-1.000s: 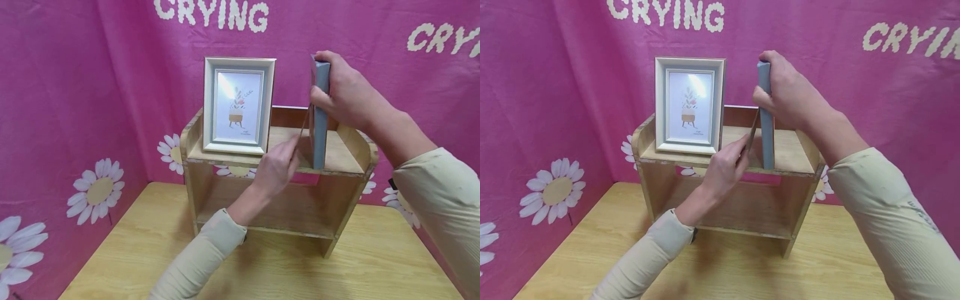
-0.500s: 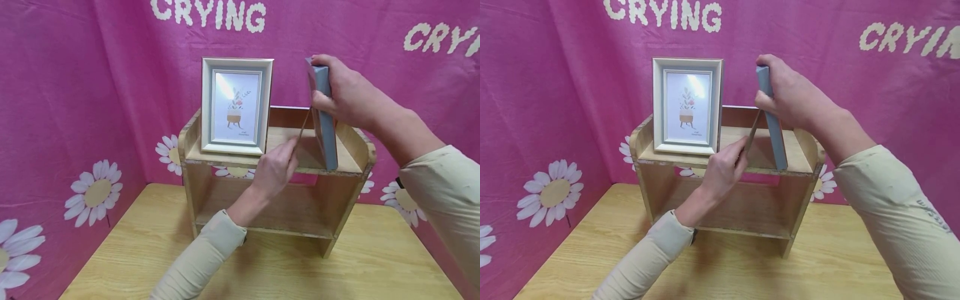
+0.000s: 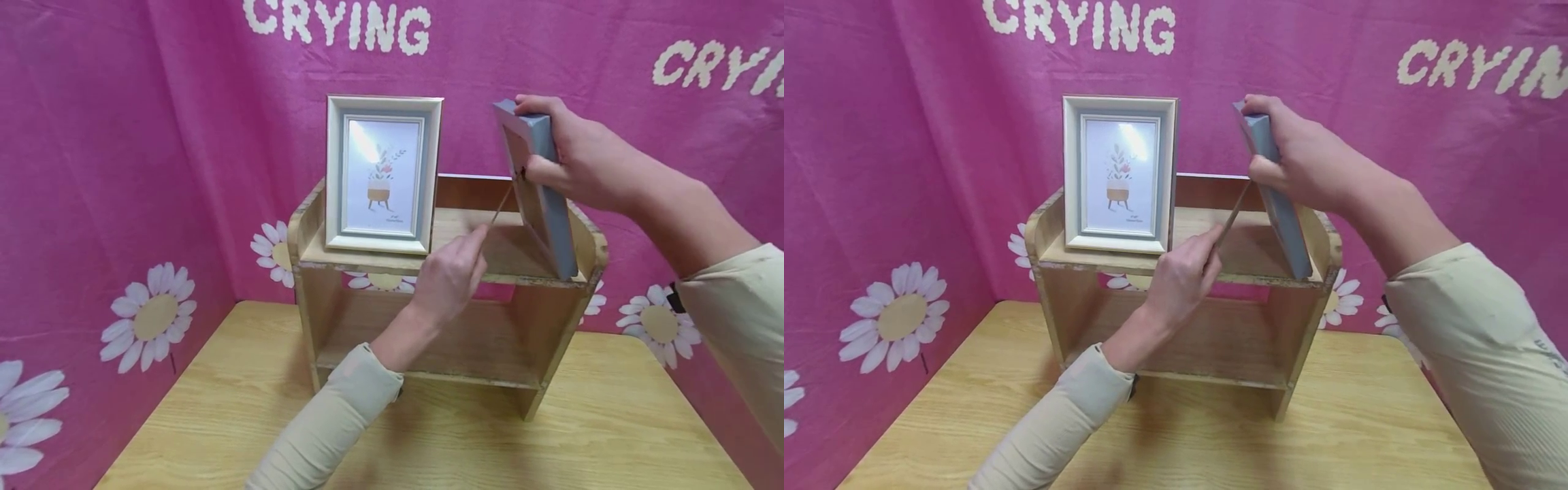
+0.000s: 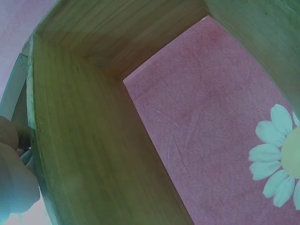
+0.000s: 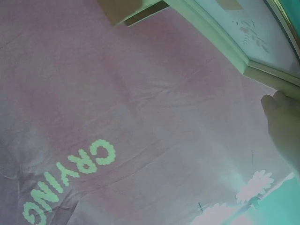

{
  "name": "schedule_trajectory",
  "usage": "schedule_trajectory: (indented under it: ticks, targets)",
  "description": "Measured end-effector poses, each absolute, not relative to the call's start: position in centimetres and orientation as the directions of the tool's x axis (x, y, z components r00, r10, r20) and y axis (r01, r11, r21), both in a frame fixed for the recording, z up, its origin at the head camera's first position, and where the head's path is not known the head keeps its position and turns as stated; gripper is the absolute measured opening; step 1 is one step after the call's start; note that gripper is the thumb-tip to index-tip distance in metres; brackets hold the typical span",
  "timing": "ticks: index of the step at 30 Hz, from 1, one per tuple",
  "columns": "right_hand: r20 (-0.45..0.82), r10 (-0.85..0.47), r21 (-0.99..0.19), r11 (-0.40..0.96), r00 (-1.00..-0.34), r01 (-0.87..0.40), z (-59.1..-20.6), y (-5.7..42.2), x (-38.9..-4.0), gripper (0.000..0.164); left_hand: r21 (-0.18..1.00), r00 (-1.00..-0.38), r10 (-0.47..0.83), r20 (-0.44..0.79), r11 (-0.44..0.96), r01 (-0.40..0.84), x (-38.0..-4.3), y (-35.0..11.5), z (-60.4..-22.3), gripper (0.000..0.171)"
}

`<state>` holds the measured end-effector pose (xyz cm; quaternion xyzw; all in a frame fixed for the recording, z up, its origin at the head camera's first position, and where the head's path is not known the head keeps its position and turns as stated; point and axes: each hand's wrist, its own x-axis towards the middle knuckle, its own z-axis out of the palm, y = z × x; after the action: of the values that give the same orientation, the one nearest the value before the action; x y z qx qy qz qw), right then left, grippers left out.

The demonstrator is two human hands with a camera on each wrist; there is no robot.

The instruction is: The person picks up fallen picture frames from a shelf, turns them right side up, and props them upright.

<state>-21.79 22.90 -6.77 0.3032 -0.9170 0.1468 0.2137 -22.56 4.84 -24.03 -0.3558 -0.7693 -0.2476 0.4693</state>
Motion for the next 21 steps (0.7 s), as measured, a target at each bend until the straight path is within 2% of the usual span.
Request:
schedule_trajectory:
  ticks: [8,11,15,18,21]
  targets:
    - [0.418,-0.49,-0.185,0.778,-0.765,-0.6,-6.6,24.7,-21.3,0.068,-0.028,-0.273,0.341,0.9,0.669,0.743,-22.5,4.9,-24.1,0.035]
    - [0.327,-0.507,-0.32,0.734,-0.797,-0.598,-6.1,25.3,-21.4,0.07,-0.023,-0.278,0.341,0.898,0.666,0.746,-22.5,4.9,-24.1,0.036]
    - [0.181,-0.492,-0.537,0.676,-0.852,-0.505,-5.5,26.4,-21.8,0.063,-0.01,-0.29,0.35,0.891,0.653,0.757,-22.5,4.8,-24.0,0.037]
    - [0.125,-0.481,-0.595,0.664,-0.868,-0.454,-5.2,27.3,-22.3,0.057,0.01,-0.307,0.358,0.882,0.638,0.77,-22.5,4.7,-23.9,0.037]
    - [0.123,-0.497,-0.61,0.645,-0.859,-0.46,-5.1,27.8,-22.8,0.058,0.072,-0.35,0.351,0.868,0.61,0.789,-22.4,4.6,-23.7,0.036]
